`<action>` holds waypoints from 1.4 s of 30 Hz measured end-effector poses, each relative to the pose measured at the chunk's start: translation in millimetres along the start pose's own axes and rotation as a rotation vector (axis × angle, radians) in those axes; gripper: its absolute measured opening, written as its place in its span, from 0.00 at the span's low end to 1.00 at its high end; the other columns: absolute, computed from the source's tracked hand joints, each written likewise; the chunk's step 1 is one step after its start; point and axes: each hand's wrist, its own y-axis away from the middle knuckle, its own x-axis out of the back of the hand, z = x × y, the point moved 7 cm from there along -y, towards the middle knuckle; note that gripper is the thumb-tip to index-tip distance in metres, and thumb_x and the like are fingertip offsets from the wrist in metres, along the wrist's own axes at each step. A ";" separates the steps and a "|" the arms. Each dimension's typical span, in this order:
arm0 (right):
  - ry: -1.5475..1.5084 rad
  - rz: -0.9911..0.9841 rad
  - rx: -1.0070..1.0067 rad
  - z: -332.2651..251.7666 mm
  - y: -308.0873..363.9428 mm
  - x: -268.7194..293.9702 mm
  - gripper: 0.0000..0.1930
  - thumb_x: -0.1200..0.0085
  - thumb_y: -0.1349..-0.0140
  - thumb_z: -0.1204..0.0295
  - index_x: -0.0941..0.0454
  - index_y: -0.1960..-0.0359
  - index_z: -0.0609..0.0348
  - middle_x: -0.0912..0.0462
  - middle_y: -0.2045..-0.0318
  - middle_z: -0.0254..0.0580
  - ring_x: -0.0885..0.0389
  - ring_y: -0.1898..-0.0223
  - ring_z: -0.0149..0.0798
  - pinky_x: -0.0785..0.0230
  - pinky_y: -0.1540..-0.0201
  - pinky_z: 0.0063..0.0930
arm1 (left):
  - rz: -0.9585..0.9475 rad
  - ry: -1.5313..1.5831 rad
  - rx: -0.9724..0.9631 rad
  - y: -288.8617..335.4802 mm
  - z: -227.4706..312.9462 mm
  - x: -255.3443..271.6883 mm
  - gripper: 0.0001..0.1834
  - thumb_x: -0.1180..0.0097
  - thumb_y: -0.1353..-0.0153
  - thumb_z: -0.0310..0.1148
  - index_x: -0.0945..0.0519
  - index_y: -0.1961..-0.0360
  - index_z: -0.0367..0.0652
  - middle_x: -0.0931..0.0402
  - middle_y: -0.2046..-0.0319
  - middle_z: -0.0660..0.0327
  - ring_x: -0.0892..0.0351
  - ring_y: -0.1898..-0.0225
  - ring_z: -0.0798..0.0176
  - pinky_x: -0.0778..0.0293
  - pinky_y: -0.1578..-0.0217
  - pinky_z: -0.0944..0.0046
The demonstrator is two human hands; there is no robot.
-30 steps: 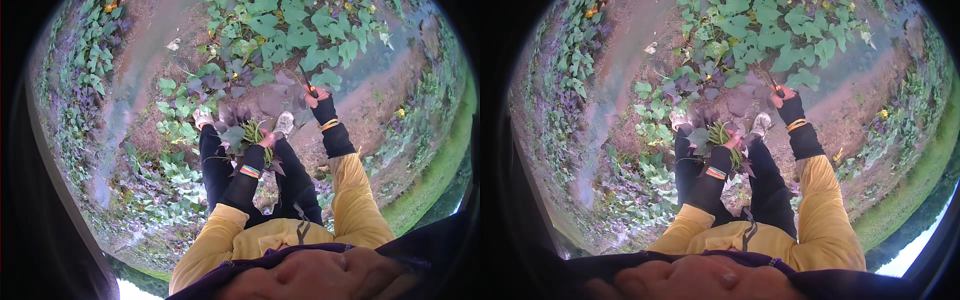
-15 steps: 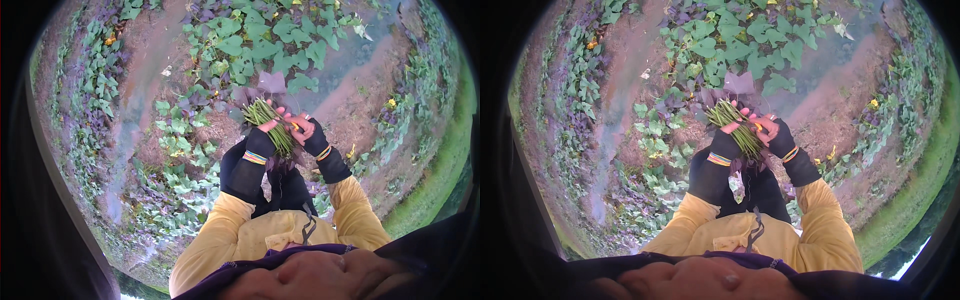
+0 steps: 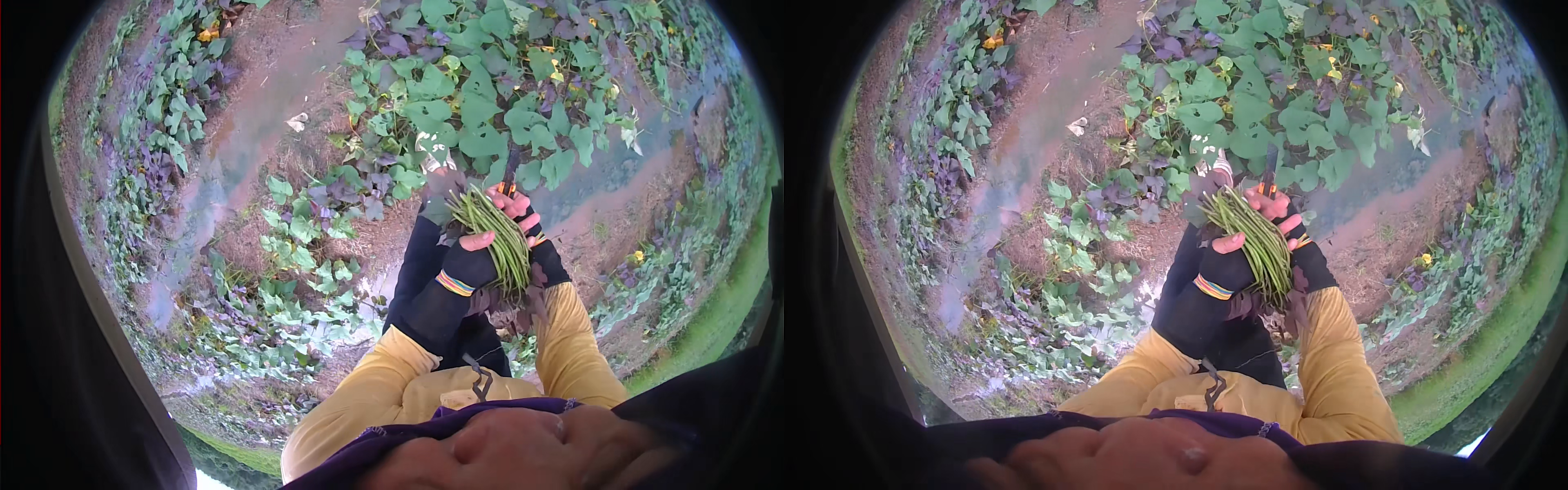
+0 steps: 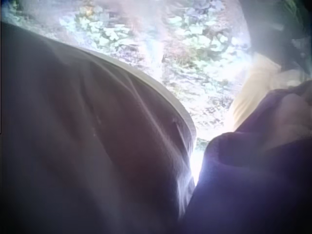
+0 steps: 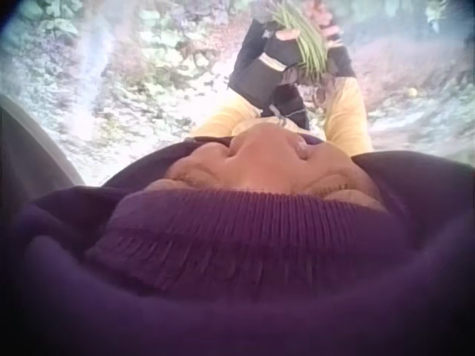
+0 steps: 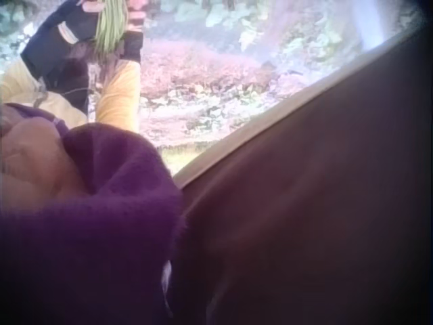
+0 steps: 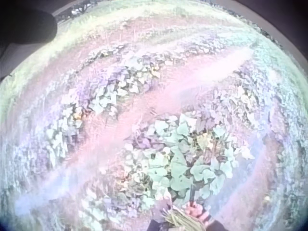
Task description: The person harvests potato leaves and stems by hand and with shears in a field, bunching them together while walking through the crop.
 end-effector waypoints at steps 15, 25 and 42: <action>1.319 0.077 0.583 -183.8 -541.3 -114.3 0.25 0.43 0.48 0.54 0.23 0.54 0.59 0.19 0.61 0.50 0.21 0.57 0.46 0.32 0.52 0.35 | 0.678 0.049 -0.555 -133.2 238.7 101.7 0.05 0.47 0.38 0.33 0.30 0.63 0.50 0.38 0.75 0.70 0.33 0.69 0.68 0.28 0.59 0.57; 1.265 -0.038 0.696 -246.3 -620.8 -158.5 0.14 0.53 0.42 0.61 0.18 0.71 0.55 0.17 0.71 0.47 0.18 0.66 0.47 0.28 0.62 0.42 | 1.010 0.116 -0.472 -155.8 258.6 147.0 0.06 0.45 0.39 0.32 0.28 0.64 0.48 0.29 0.71 0.66 0.27 0.69 0.67 0.25 0.66 0.64; 0.767 -0.893 -0.036 -153.9 -251.6 -135.1 0.15 0.42 0.43 0.76 0.23 0.52 0.59 0.23 0.54 0.40 0.26 0.50 0.33 0.35 0.47 0.26 | 0.839 -0.004 -0.474 -148.5 235.8 132.0 0.27 0.47 0.47 0.18 0.35 0.45 0.43 0.26 0.62 0.58 0.24 0.69 0.62 0.25 0.67 0.64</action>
